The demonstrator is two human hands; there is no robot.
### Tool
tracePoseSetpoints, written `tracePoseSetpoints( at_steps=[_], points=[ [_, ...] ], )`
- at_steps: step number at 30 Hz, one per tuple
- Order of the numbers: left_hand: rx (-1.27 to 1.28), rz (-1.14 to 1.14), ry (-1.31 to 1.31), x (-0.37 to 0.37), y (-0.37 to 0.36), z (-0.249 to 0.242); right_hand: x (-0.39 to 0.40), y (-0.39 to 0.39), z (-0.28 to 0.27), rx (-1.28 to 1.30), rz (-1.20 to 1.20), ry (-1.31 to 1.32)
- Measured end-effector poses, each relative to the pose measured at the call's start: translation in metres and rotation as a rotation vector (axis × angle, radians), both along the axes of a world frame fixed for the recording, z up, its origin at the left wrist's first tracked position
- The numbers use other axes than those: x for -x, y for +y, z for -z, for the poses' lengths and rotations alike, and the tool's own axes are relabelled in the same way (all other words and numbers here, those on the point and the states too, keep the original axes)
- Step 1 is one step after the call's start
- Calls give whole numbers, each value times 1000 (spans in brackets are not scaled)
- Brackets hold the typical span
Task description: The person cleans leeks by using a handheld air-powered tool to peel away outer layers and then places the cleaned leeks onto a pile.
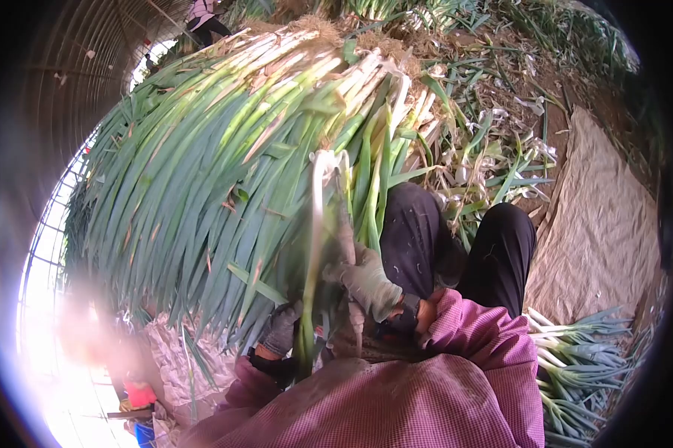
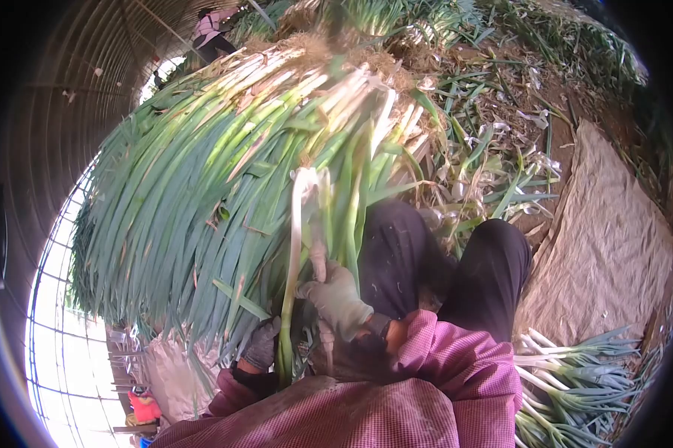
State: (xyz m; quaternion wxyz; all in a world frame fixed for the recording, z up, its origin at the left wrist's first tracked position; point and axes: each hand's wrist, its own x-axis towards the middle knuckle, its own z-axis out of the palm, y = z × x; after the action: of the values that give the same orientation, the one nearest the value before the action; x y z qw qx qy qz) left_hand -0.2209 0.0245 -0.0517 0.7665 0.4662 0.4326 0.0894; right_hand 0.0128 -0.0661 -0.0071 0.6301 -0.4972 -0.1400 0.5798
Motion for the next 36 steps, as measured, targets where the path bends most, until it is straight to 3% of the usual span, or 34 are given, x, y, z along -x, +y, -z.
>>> tracePoseSetpoints(
  at_steps=[4, 8, 11, 14, 17, 19, 22, 25, 26, 28, 30, 36],
  points=[
    [108, 13, -103, 0, -8, 12, 9, -2, 18, 10, -113, -76],
    [62, 162, -178, 5, -10, 10, 7, -11, -4, 52, -91, 7],
    [-353, 189, 57, -20, -32, -34, 0, -20, -17, -17, -23, -28],
    [-454, 313, 40, -37, -13, -18, -6, -24, -15, -105, 88, -81],
    [-994, 623, 233, -95, 9, -44, -22, -17, -11, -139, 276, -31],
    [-987, 440, -66, -124, 44, 3, -30, -8, 3, -163, 380, -43],
    [-1933, 872, -147, -197, 80, -21, -39, -2, 11, -137, 434, -49],
    [-1959, 1433, 307, -245, 90, -44, -41, -3, 0, -181, 369, 78],
    [-2053, 1482, 589, -259, 87, -55, -42, 0, 7, -73, 318, -26],
    [-2125, 1030, 694, -274, 105, -76, -44, -2, 1, -107, 264, -27],
    [-2311, 341, 949, -289, 140, -69, -41, 0, 2, -143, 207, 5],
    [-2339, 381, 1178, -310, 181, -57, -39, 6, 20, -88, 77, 64]
  ],
)
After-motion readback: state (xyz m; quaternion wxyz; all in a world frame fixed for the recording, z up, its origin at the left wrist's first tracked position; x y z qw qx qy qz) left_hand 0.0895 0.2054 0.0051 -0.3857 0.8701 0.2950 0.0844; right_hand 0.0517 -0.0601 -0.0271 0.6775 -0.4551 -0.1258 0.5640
